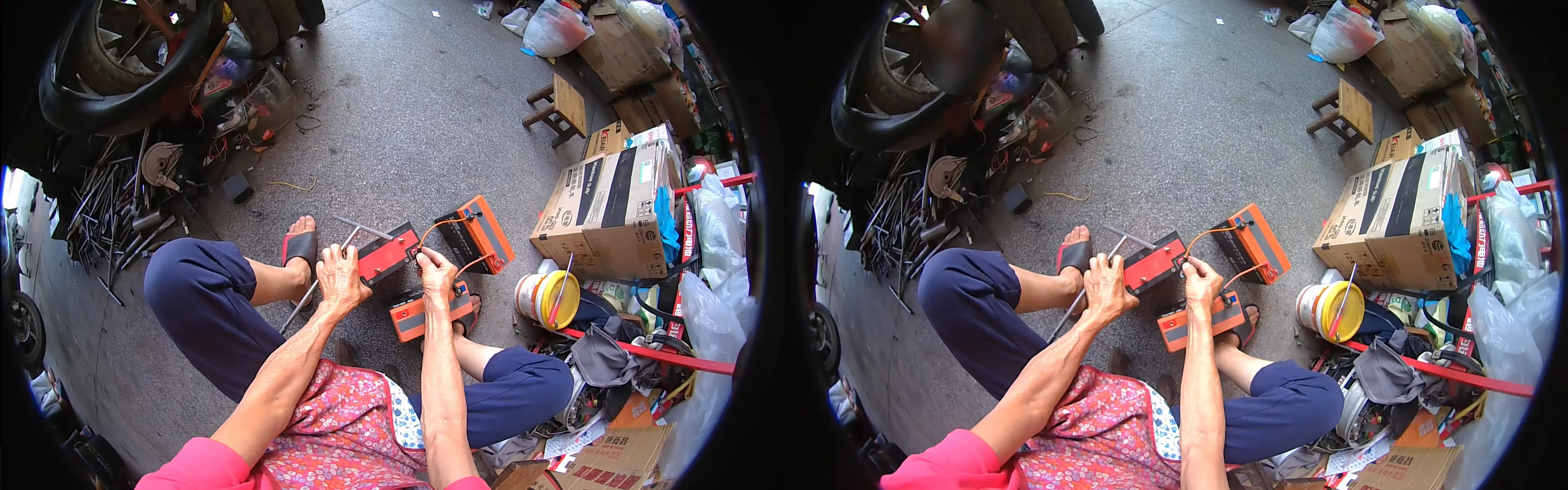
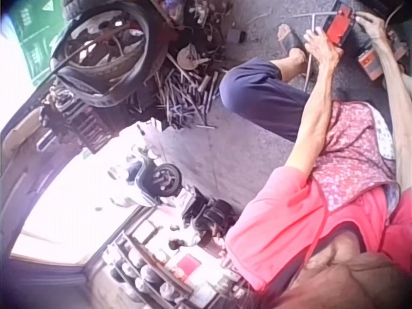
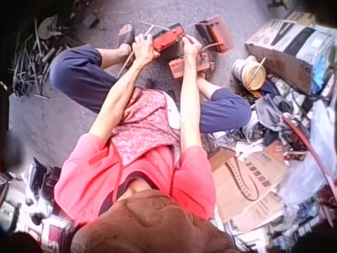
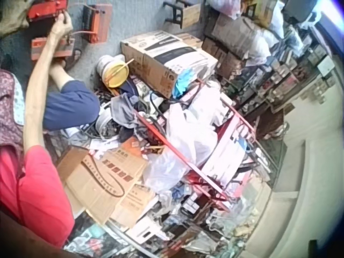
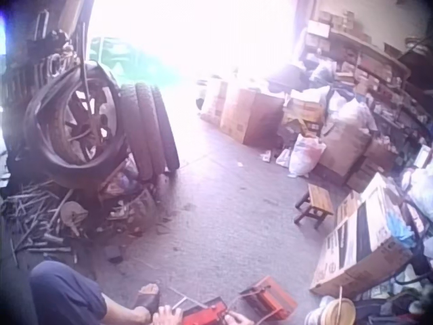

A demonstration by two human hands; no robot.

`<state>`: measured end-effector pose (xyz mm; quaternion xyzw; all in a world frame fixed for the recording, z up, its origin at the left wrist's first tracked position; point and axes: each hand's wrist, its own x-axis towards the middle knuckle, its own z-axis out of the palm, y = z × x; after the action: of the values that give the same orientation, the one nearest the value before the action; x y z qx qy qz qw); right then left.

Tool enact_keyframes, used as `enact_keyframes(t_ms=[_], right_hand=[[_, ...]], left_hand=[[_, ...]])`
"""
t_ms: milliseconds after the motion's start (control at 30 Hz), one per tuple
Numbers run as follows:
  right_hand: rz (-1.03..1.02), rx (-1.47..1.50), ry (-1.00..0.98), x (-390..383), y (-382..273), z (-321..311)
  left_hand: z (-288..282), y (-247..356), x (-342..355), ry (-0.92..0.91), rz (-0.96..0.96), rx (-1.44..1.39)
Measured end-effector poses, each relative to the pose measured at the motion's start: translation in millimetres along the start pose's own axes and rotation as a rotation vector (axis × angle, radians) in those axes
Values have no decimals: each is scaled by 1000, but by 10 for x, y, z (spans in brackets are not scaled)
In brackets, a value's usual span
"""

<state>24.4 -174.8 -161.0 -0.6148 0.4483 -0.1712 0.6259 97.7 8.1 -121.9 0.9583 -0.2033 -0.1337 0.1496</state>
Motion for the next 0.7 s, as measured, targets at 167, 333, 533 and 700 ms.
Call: enact_keyframes(t_ms=[167,333,533,700], right_hand=[[152,51,-12,-23,-87,23],[47,-94,14,48,-57,76],[88,-160,-56,86,-134,10],[164,-49,-127,100,-164,-129]], left_hand=[[25,-17,-6,13,-23,-26],[15,-8,1,6,-32,-49],[-5,-70,13,-18,-14,-103],[-5,-68,29,-10,-3,-137]])
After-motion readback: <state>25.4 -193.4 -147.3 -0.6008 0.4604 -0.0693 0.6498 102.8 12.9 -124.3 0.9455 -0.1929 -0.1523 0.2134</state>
